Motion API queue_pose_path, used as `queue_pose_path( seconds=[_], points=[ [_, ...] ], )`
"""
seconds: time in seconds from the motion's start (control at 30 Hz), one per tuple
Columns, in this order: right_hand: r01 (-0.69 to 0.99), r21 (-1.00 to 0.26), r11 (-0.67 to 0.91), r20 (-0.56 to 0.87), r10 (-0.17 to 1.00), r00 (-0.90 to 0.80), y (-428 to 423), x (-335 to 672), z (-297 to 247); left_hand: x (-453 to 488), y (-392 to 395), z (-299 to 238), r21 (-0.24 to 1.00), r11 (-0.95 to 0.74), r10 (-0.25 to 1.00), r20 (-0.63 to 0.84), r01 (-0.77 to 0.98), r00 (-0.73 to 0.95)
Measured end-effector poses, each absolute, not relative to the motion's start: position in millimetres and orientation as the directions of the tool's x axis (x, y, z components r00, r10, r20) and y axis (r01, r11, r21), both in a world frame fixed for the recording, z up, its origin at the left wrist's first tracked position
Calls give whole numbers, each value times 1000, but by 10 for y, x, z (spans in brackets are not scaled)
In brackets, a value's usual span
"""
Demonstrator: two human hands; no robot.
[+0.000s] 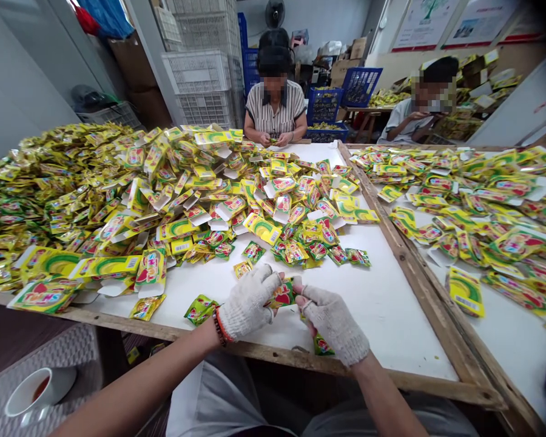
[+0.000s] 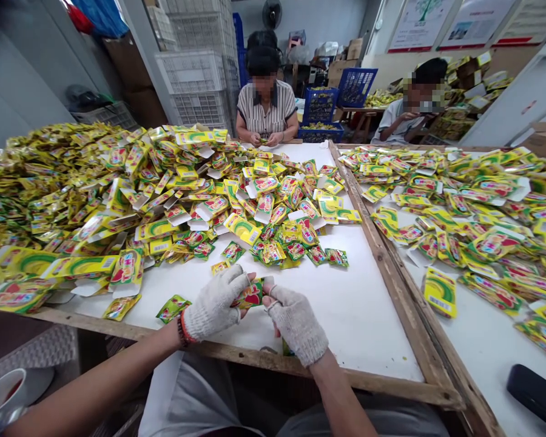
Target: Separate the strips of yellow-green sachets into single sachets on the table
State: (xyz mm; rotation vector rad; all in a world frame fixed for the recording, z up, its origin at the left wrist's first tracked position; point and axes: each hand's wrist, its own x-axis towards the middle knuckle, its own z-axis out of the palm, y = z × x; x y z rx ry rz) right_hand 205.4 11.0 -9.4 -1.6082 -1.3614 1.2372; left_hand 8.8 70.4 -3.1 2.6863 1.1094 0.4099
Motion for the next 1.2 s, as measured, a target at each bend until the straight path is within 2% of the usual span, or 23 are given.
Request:
queue_pose_path(
  seconds=[0.1,0.2,0.3,0.4,0.5,0.57,0.63,0.7,0.83,0.97,1.13,1.2],
  points=[
    [168,-943,-286,-317,924,-211,37,2051,-93,85,655,-70,375,-700,699,188,608,690],
    [116,-942,-315,-335,880,-336,31,2039,-77,82,609,-124,416,-714,677,203,563,707],
    [116,-954,-276,-299,870,-392,83,2012,-106,89,574,-164,394,-727,667,209,562,715],
    [165,-961,-220,-265,904,-337,135,1984,-186,96,567,-156,491,-709,673,254,507,695],
    [140,-966,-215,-236,959,-159,130,1944,-251,83,600,-91,721,-539,804,288,435,520],
    [87,-969,-231,-240,965,-105,94,1915,-263,63,633,-36,863,-327,890,144,386,432],
    [102,-962,-252,-263,958,-111,51,1901,-251,40,660,8,922,-146,886,-39,358,462],
    [194,-951,-242,-262,961,-86,25,1908,-219,26,678,38,926,-87,859,-118,368,499],
    [299,-938,-175,-179,984,12,76,1961,-103,62,721,107,907,-129,880,-81,400,468],
    [245,-948,-203,-226,972,-69,173,1996,18,154,783,240,905,-174,870,-44,388,492],
    [165,-958,-236,-267,942,-203,146,2029,20,169,824,364,883,-129,749,-211,450,629],
    [155,-954,-256,-286,933,-219,139,2049,21,155,859,390,896,-104,730,-226,431,645]
  ],
)
